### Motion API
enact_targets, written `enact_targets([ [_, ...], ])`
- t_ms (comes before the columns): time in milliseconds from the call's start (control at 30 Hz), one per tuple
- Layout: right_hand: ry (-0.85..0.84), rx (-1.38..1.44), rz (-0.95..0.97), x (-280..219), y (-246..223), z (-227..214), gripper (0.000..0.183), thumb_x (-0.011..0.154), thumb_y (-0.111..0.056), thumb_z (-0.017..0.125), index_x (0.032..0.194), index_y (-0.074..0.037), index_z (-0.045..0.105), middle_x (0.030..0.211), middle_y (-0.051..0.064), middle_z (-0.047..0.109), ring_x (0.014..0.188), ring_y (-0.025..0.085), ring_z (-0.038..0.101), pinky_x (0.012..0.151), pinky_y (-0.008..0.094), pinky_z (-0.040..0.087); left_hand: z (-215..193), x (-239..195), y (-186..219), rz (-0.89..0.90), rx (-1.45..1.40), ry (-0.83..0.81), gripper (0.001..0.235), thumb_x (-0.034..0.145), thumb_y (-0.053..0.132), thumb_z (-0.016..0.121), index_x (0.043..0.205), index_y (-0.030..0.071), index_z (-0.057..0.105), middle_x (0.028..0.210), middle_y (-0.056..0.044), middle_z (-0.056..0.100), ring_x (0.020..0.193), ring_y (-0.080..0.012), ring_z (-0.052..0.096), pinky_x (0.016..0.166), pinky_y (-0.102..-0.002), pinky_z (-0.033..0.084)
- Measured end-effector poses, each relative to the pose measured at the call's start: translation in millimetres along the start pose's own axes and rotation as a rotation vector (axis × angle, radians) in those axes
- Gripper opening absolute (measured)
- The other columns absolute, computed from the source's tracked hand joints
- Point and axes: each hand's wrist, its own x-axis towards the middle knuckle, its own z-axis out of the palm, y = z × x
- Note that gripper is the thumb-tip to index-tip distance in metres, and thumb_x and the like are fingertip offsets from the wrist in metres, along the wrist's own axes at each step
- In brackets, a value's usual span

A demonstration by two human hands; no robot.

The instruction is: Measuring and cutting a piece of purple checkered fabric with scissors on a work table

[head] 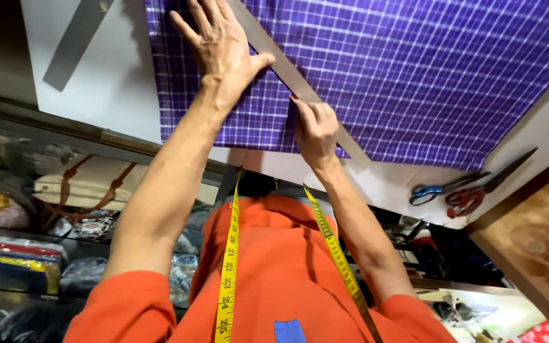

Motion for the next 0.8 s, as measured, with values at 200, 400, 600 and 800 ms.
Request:
enact_targets([
  [200,0.075,-0.165,-0.111,2.1,4.5,8.8,0.009,0.102,0.001,0.065,0.11,-0.003,0.068,0.081,0.009,0.058,0.067,0.024,0.054,0.059,0.037,0.043,27.7,11.0,-7.3,0.031,0.023,0.11,0.144,0.064,0.099,0.076,0.15,-0.01,0.036,0.156,-0.032,0.04,0.146,-0.0502,0.032,0.112,-0.078,0.003],
  [400,0.059,-0.266,-0.097,-7.9,3.4,-4.0,0.003,0.098,0.002,0.069,0.098,0.0,0.066,0.075,0.009,0.053,0.065,0.023,0.051,0.058,0.036,0.046,23.7,7.6,-9.9,0.064,-0.023,0.059,0.133,0.073,0.096,0.073,0.149,-0.007,0.036,0.156,-0.032,0.035,0.147,-0.0496,0.027,0.111,-0.079,0.003],
  [600,0.005,-0.287,-0.031,-58.0,15.4,-49.8,0.011,0.101,0.0,0.067,0.091,0.001,0.069,0.071,0.008,0.056,0.062,0.02,0.051,0.057,0.034,0.044,18.5,7.5,-9.3,0.071,-0.071,0.023,0.121,0.075,0.088,0.082,0.152,0.004,0.041,0.155,-0.029,0.04,0.142,-0.0518,0.033,0.107,-0.083,0.015],
  [800,-0.155,-0.389,0.054,-147.0,45.1,-105.4,0.02,0.104,-0.001,0.058,0.085,-0.001,0.062,0.069,0.009,0.049,0.063,0.025,0.047,0.062,0.039,0.043,14.8,5.8,-9.7,0.082,-0.075,0.025,0.114,0.078,0.083,0.085,0.148,0.003,0.046,0.147,-0.032,0.046,0.136,-0.0536,0.038,0.102,-0.084,0.022],
])
